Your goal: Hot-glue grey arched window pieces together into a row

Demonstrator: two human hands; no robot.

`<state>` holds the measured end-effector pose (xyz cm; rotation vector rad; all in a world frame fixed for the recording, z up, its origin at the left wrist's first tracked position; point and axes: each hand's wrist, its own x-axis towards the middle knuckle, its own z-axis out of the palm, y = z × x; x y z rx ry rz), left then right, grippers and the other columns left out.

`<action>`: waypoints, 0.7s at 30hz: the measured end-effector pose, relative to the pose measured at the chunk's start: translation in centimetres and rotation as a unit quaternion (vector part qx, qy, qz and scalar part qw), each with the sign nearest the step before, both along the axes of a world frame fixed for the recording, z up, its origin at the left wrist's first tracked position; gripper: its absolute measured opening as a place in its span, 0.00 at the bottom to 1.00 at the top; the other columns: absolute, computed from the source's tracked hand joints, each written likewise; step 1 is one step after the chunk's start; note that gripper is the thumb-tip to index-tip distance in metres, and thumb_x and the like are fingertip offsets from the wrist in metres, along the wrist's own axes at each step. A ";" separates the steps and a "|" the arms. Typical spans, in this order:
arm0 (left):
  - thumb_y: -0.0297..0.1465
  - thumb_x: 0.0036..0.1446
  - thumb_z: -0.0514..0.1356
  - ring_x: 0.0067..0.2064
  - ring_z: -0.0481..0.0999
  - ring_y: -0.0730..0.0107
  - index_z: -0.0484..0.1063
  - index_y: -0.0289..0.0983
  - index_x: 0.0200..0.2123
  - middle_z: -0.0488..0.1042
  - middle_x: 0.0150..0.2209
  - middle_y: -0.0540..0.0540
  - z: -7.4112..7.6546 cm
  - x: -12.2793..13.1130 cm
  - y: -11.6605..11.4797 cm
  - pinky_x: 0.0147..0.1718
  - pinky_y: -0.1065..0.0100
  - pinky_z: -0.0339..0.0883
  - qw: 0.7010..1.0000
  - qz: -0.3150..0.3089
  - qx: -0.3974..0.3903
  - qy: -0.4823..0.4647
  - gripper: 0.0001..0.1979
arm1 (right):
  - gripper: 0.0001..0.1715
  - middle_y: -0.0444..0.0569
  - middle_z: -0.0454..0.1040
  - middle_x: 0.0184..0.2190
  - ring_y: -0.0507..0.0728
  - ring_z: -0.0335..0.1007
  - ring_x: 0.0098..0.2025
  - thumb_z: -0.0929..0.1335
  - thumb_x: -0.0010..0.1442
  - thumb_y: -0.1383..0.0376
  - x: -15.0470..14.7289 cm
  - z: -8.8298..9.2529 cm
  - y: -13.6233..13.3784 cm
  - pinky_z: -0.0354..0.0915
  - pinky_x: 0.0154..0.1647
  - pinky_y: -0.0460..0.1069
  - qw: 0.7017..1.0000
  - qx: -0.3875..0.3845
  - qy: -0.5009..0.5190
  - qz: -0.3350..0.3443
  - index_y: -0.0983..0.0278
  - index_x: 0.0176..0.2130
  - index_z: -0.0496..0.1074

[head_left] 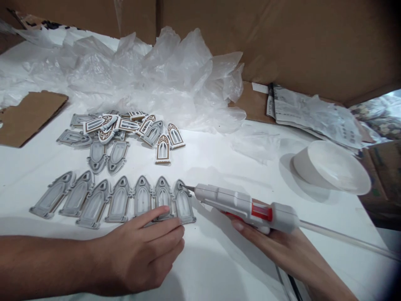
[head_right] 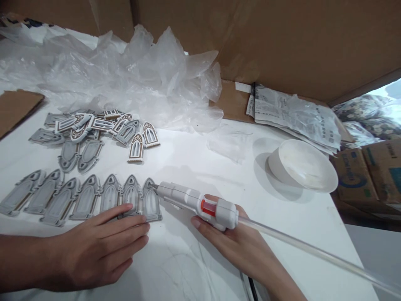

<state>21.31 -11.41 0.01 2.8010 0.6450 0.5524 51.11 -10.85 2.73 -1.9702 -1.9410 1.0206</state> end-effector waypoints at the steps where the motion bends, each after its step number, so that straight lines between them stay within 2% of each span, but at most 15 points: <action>1: 0.27 0.63 0.56 0.53 0.71 0.68 0.73 0.34 0.44 0.77 0.46 0.47 0.0 0.0 0.0 0.68 0.63 0.44 1.000 0.000 0.001 0.001 0.09 | 0.29 0.47 0.76 0.52 0.69 0.70 0.56 0.67 0.55 0.41 -0.1 0.1 0.0 0.68 0.57 0.60 1.000 -0.007 0.007 -0.012 0.56 0.46 0.79; 3: 0.28 0.63 0.56 0.53 0.71 0.68 0.73 0.34 0.43 0.77 0.46 0.46 0.0 -0.2 -0.1 0.67 0.62 0.47 1.000 0.000 0.006 -0.001 0.08 | 0.30 0.46 0.78 0.51 0.68 0.71 0.56 0.67 0.54 0.39 -0.1 0.4 0.2 0.67 0.58 0.59 0.999 -0.030 0.026 -0.027 0.55 0.44 0.80; 5: 0.28 0.63 0.57 0.52 0.72 0.67 0.74 0.35 0.41 0.77 0.46 0.46 0.1 -0.3 -0.1 0.66 0.62 0.50 1.000 -0.003 0.015 -0.008 0.07 | 0.29 0.46 0.80 0.45 0.66 0.75 0.50 0.68 0.53 0.39 0.1 1.0 0.6 0.71 0.54 0.57 0.997 -0.052 0.043 -0.029 0.55 0.42 0.81; 8: 0.28 0.63 0.57 0.50 0.73 0.68 0.74 0.35 0.40 0.77 0.46 0.46 0.1 -0.4 -0.1 0.65 0.62 0.54 1.000 -0.002 0.014 -0.017 0.06 | 0.26 0.45 0.81 0.40 0.64 0.77 0.45 0.68 0.54 0.41 0.9 1.5 1.3 0.74 0.48 0.54 0.996 -0.071 0.054 0.010 0.55 0.39 0.81; 12: 0.27 0.63 0.57 0.49 0.73 0.69 0.74 0.34 0.41 0.78 0.45 0.46 0.0 -0.4 0.0 0.65 0.63 0.54 1.000 0.009 0.004 -0.021 0.06 | 0.22 0.46 0.81 0.41 0.61 0.77 0.44 0.68 0.57 0.45 1.9 1.6 1.8 0.73 0.49 0.53 0.990 -0.080 0.065 0.094 0.56 0.39 0.81; 21: 0.27 0.63 0.57 0.51 0.72 0.68 0.74 0.33 0.41 0.77 0.45 0.46 -0.2 -0.4 -0.1 0.66 0.63 0.51 1.000 0.000 0.011 -0.024 0.07 | 0.19 0.45 0.81 0.36 0.59 0.78 0.39 0.69 0.57 0.48 1.8 1.8 1.8 0.74 0.47 0.52 0.986 -0.108 0.084 0.099 0.57 0.38 0.79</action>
